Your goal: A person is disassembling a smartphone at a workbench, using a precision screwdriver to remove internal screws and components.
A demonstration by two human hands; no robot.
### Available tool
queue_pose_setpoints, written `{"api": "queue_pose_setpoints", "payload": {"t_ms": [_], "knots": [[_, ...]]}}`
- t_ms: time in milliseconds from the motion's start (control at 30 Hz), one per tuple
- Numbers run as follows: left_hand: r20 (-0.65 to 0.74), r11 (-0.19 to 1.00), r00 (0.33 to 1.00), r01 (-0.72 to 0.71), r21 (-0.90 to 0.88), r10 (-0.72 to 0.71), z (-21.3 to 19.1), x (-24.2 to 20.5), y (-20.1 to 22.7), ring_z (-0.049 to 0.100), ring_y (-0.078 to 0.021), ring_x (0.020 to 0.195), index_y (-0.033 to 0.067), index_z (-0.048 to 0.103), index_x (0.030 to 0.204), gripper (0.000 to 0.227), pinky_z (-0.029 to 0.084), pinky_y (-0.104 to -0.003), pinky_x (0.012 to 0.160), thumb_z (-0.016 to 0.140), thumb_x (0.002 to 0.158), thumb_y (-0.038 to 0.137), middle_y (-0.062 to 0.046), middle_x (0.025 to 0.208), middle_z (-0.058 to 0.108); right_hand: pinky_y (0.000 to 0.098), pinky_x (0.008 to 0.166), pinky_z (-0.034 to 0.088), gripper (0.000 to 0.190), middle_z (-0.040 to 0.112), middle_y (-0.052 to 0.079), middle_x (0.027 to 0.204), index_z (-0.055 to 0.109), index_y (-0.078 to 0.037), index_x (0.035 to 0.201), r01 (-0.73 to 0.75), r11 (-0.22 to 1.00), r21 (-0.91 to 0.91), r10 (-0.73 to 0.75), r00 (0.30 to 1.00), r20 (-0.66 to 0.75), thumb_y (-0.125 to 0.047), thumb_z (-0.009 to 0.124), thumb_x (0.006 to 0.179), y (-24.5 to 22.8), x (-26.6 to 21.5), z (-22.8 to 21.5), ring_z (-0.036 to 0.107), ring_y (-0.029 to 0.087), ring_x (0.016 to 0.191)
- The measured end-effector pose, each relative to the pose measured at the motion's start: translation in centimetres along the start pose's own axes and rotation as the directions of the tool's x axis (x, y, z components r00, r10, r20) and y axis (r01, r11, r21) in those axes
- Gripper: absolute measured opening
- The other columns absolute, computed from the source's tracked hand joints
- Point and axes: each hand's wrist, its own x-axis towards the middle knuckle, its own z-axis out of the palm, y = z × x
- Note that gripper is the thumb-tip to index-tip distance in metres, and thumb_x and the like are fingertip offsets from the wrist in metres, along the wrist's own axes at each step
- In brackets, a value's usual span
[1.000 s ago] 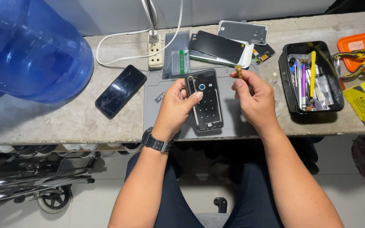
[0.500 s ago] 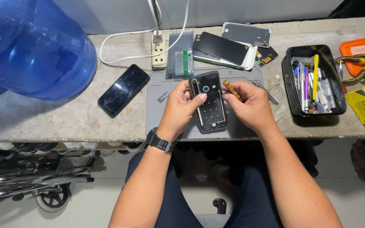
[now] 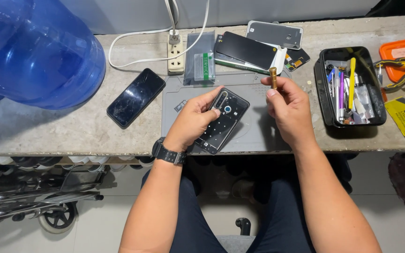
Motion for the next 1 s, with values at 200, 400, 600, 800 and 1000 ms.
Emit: {"api": "queue_pose_setpoints", "payload": {"t_ms": [200, 400, 600, 800, 1000], "knots": [[0.086, 0.896, 0.996, -0.038, 0.443, -0.001, 0.0, 0.0, 3.5, 0.074, -0.0333, 0.128, 0.0124, 0.068, 0.151, 0.056, 0.059, -0.05, 0.106, 0.07, 0.095, 0.005, -0.015, 0.132, 0.081, 0.0208, 0.058, 0.04, 0.021, 0.049, -0.003, 0.069, 0.076, -0.001, 0.126, 0.004, 0.994, -0.105, 0.0, 0.999, 0.041, -0.003, 0.064, 0.109, -1.4, 0.5, 0.4, 0.046, 0.004, 0.063], [0.195, 0.775, 0.981, -0.123, 0.62, -0.001, 1.2, 3.0, 2.3, 0.072, -0.0444, 0.128, 0.0134, 0.073, 0.145, 0.05, 0.055, -0.056, 0.11, 0.069, 0.096, 0.005, -0.018, 0.131, 0.08, 0.0251, 0.077, 0.048, 0.018, 0.058, 0.004, 0.087, 0.082, -0.009, 0.127, 0.101, 0.948, -0.303, -0.089, 0.995, 0.055, -0.011, 0.075, 0.11, 0.0, 0.1, 0.3, 0.051, 0.008, 0.079], [0.206, 0.59, 0.978, -0.169, 0.789, 0.004, 1.7, 4.2, 1.1, 0.073, -0.0406, 0.124, 0.006, 0.069, 0.149, 0.051, 0.055, -0.052, 0.109, 0.067, 0.098, 0.009, -0.019, 0.128, 0.078, 0.0262, 0.076, 0.057, 0.024, 0.066, 0.005, 0.09, 0.076, -0.001, 0.132, 0.018, 0.994, -0.112, -0.015, 0.999, 0.029, -0.005, 0.068, 0.109, 0.5, 0.1, -0.6, 0.065, 0.009, 0.082], [0.335, 0.615, 0.942, -0.277, 0.738, 0.021, 1.7, 2.3, 2.4, 0.052, -0.0441, 0.139, 0.0049, 0.059, 0.159, 0.097, 0.042, -0.062, 0.123, 0.098, 0.071, 0.018, -0.018, 0.142, 0.06, 0.0399, 0.086, 0.067, 0.027, 0.076, 0.024, 0.106, 0.064, 0.009, 0.135, 0.157, 0.98, -0.123, -0.155, 0.988, 0.026, 0.0, 0.07, 0.11, -0.8, -0.9, 0.1, 0.076, 0.026, 0.096], [0.363, 0.585, 0.93, -0.329, 0.741, 0.064, 1.1, 1.7, 1.5, 0.052, -0.0415, 0.138, 0.0165, 0.047, 0.168, 0.106, 0.035, -0.052, 0.121, 0.097, 0.075, 0.013, -0.019, 0.149, 0.061, 0.0434, 0.08, 0.069, 0.064, 0.077, 0.028, 0.113, 0.035, 0.004, 0.164, 0.408, 0.875, -0.26, -0.402, 0.912, 0.082, 0.011, 0.065, 0.109, -1.7, -3.6, 2.0, 0.078, 0.033, 0.097]]}}
